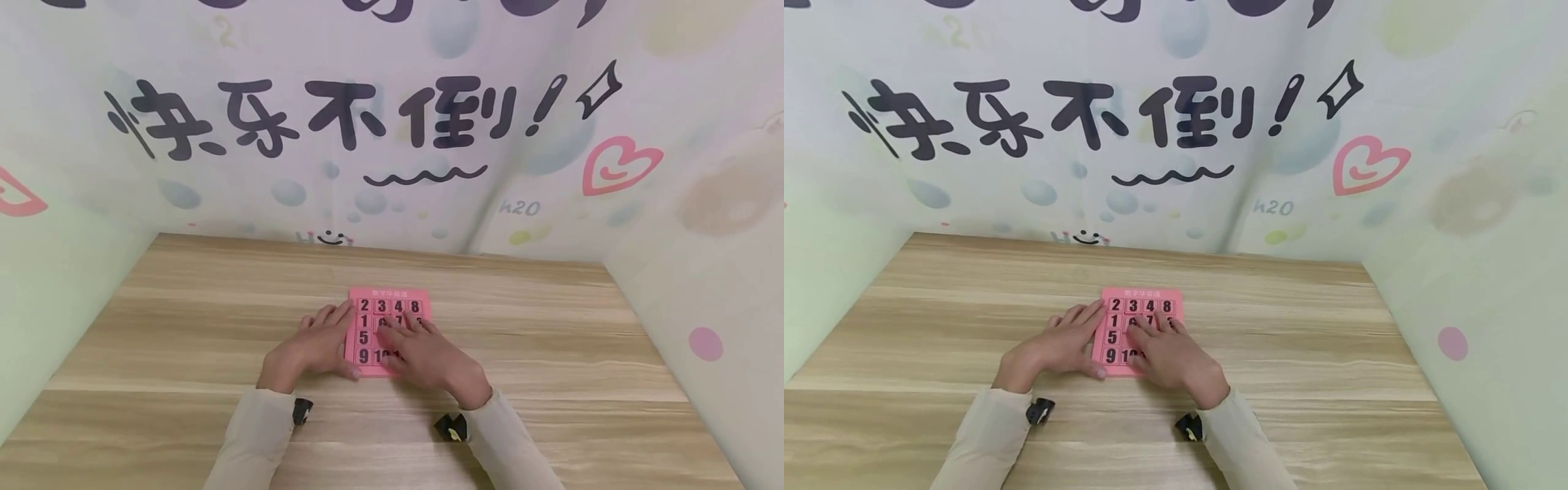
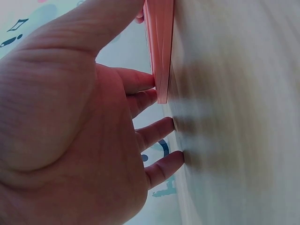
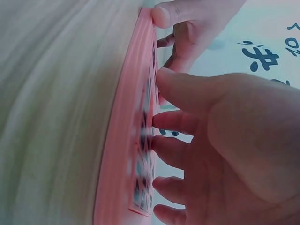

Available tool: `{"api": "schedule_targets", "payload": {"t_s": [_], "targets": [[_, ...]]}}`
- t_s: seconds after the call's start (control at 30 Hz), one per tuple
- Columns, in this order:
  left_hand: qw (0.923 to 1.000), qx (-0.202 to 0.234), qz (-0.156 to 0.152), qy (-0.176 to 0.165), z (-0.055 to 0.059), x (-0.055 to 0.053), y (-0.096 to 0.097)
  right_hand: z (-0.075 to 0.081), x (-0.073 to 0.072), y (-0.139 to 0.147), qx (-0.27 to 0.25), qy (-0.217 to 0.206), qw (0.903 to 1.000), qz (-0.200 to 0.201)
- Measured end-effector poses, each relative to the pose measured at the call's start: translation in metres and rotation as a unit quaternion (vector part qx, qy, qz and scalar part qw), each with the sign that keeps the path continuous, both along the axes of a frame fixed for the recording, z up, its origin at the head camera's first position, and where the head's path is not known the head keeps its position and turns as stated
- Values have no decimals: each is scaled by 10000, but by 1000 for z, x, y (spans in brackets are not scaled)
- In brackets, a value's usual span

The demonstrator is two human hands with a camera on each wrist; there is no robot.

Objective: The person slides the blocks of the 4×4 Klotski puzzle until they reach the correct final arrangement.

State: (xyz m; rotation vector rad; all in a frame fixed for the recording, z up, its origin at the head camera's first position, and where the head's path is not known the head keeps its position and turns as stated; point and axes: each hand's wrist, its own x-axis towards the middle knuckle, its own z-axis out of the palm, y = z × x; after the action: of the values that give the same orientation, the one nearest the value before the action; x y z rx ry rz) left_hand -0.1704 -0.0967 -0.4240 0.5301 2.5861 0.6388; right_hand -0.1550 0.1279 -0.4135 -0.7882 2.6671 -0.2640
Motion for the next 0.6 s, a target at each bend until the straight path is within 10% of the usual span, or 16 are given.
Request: {"api": "schedule_targets", "payload": {"t_s": [0.6], "targets": [[10000, -20, 18, 32, 1, 0, 1, -7, -2, -2, 15, 170, 9998, -139]]}}
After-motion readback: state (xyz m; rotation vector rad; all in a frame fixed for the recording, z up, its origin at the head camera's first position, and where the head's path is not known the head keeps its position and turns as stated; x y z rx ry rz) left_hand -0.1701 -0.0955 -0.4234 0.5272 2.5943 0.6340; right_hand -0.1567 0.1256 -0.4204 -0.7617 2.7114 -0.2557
